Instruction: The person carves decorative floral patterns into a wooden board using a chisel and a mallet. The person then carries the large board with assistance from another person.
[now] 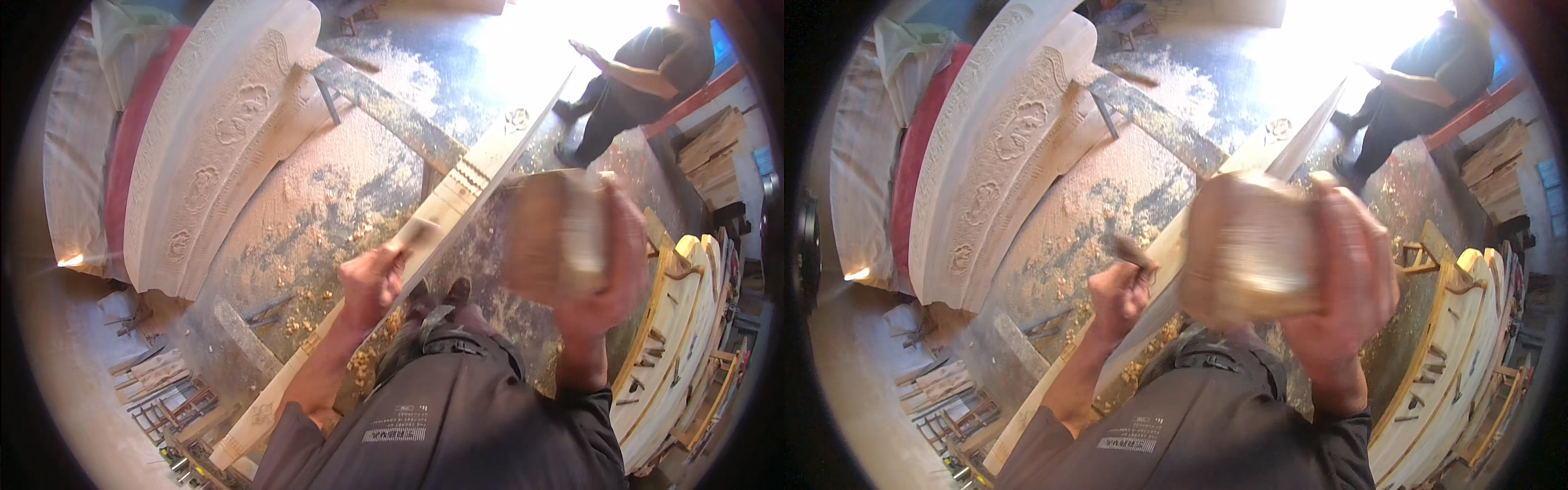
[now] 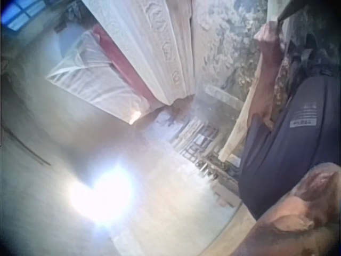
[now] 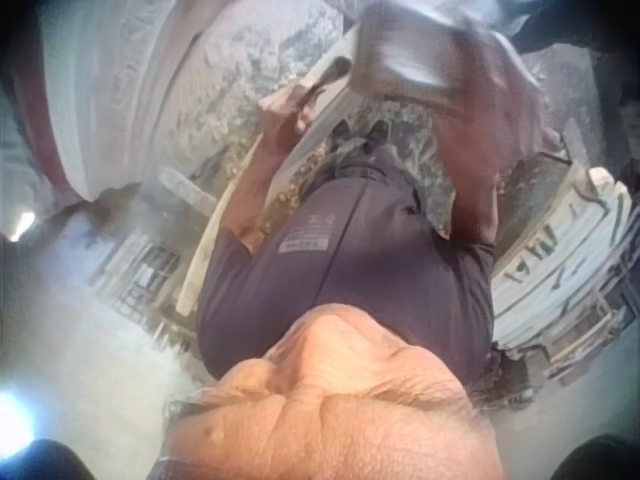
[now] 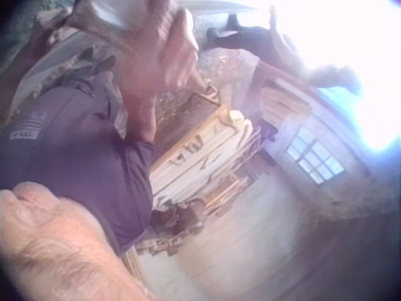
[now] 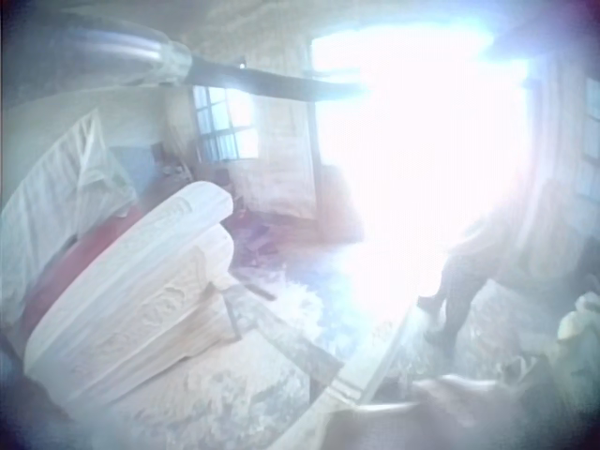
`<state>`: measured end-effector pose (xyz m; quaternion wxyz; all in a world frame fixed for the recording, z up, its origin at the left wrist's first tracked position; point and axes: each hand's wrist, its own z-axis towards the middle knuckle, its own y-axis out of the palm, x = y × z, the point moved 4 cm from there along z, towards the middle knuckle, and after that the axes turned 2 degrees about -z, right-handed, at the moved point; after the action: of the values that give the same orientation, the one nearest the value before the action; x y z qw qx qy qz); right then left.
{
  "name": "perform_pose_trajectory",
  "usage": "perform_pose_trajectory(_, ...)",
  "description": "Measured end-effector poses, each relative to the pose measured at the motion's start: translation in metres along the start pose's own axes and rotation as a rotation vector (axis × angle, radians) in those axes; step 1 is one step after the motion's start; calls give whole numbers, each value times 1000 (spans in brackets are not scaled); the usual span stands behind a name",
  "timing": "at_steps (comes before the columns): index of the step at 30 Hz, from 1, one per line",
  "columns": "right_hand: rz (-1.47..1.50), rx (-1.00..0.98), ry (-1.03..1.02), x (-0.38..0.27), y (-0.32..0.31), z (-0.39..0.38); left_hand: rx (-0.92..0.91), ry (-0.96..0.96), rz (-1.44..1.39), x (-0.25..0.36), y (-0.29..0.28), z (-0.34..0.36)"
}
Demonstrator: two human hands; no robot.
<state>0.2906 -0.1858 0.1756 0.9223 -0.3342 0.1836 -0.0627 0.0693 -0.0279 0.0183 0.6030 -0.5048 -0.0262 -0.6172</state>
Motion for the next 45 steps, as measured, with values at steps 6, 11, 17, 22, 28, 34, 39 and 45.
perform_pose_trajectory(6, 281, -69, 387, 33, 15, -40, 375, -665, -751, -14, -14, 5)
perform_pose_trajectory(11, 353, -166, 358, 26, 30, -45, 269, -751, -712, -19, 1, -24)
perform_pose_trajectory(17, 431, -197, 284, 24, 41, -43, 159, -629, -486, -13, 9, -29)
perform_pose_trajectory(22, 471, -198, 214, 21, 47, -39, 117, -640, -524, -14, 14, -28)
perform_pose_trajectory(28, 463, -142, 179, 18, 53, -33, 75, -637, -503, -16, 17, -29)
perform_pose_trajectory(34, 495, -167, 182, 18, 59, -30, 74, -646, -536, -15, 18, -27)
perform_pose_trajectory(39, 463, -162, 141, 15, 61, -28, 49, -633, -491, -10, 15, -21)
perform_pose_trajectory(45, 491, -162, 137, 13, 65, -26, 18, -563, -389, -6, 12, -17)
